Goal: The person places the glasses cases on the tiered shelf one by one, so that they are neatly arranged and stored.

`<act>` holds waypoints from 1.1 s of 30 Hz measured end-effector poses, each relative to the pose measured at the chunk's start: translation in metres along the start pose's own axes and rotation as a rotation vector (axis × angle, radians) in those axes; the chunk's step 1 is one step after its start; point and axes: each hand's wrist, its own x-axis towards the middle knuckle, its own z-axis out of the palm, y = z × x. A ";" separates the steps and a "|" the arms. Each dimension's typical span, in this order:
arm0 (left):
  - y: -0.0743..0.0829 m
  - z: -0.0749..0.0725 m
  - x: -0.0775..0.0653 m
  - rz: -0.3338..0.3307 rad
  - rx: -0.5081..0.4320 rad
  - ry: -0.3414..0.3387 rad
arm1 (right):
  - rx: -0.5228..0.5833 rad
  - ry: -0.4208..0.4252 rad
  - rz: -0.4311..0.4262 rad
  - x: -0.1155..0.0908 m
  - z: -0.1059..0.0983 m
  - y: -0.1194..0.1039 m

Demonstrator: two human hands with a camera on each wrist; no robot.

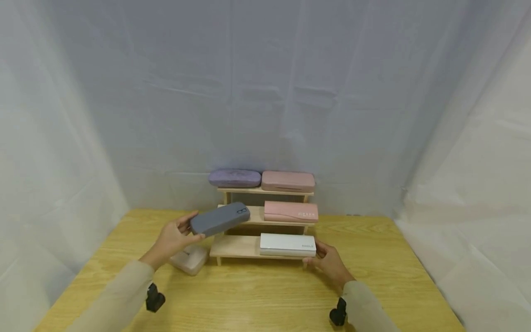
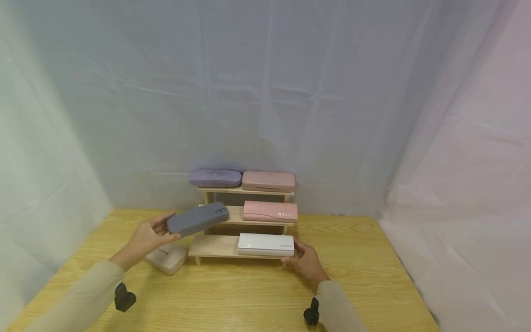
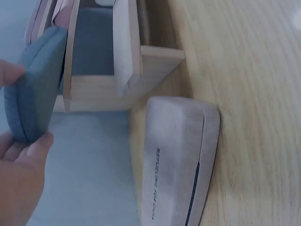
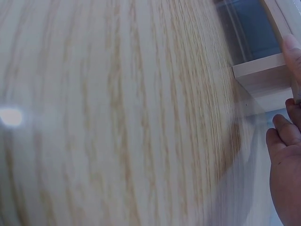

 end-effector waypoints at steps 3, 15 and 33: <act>-0.004 -0.005 0.006 0.001 -0.056 -0.064 | 0.004 0.000 0.009 0.000 -0.001 0.001; -0.016 -0.011 0.022 0.018 -0.079 -0.160 | 0.008 -0.021 0.001 0.001 -0.001 0.005; -0.010 0.018 0.044 0.033 0.168 0.096 | -0.030 -0.019 -0.039 0.001 0.000 0.005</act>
